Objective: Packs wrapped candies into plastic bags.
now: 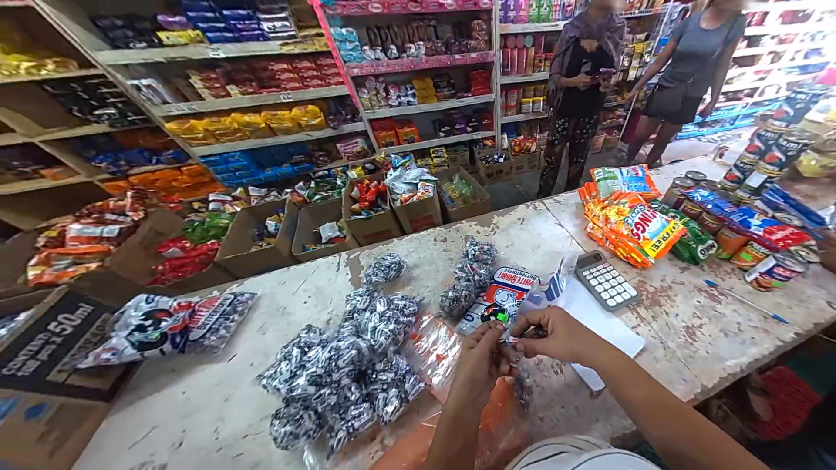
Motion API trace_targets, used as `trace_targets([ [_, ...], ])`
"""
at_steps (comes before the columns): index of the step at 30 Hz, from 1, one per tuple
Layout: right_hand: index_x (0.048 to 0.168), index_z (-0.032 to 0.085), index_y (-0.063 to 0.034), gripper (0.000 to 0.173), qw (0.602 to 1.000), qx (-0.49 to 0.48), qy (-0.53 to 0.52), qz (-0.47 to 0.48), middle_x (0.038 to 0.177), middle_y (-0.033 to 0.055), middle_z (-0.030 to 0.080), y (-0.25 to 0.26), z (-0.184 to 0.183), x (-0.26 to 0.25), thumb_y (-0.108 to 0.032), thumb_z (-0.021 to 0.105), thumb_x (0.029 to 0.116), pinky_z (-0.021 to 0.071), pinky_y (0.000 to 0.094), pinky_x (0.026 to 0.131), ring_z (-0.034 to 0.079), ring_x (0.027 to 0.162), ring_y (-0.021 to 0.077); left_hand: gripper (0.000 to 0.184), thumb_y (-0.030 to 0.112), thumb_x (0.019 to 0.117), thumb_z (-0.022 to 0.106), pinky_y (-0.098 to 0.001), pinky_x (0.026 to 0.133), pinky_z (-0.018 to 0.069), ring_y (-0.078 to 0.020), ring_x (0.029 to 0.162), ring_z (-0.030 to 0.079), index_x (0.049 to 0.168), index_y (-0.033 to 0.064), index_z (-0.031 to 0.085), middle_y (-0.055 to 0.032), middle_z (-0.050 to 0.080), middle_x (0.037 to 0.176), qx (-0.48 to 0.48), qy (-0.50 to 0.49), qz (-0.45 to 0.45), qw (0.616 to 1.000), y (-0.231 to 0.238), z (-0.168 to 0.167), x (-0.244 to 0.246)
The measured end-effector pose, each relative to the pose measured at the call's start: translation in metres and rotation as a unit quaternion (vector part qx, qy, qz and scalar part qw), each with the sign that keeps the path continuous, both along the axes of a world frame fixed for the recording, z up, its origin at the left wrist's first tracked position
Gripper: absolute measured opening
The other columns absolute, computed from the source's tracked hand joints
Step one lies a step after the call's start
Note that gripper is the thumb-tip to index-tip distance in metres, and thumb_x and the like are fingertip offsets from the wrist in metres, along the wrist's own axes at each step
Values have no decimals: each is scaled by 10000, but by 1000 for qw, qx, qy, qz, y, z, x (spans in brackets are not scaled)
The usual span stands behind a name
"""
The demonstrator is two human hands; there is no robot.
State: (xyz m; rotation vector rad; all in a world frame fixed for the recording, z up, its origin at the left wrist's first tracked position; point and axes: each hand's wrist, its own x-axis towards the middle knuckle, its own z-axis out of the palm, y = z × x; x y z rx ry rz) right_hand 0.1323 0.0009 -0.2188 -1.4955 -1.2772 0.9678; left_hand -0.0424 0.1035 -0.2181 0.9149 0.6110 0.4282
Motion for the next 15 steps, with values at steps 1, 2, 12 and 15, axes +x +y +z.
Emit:
trace_targets([
  [1,1052,729,-69,181,999,-7,-52,-5,913,36,737,3,-6,0,-175,757,909,630,324,712,719,748,131,263,159,1096,416,-285,488,565,-122,470,600,1063,6,627,-72,626,609,10,2,-3,1000,0,-2,1],
  [2,1043,744,-93,174,994,-19,-105,-9,892,23,741,5,-8,1,-212,750,917,628,322,684,714,721,117,260,161,1097,419,-293,495,571,-130,480,611,1068,5,624,-75,629,614,19,7,-4,1000,1,-4,2],
  [12,1164,671,-86,205,858,-144,-465,167,1116,152,704,5,37,-13,-124,549,1003,538,623,842,686,1010,385,238,150,1090,437,-334,485,582,-164,491,624,1089,-11,613,-95,624,654,89,36,-7,995,-2,-1,1],
  [15,1082,718,-105,189,874,-126,-454,117,1012,136,721,10,42,-17,-182,570,993,537,606,826,691,980,363,238,140,1081,422,-330,468,572,-153,465,606,1058,-1,613,-65,588,595,89,24,9,996,-2,-1,0],
])
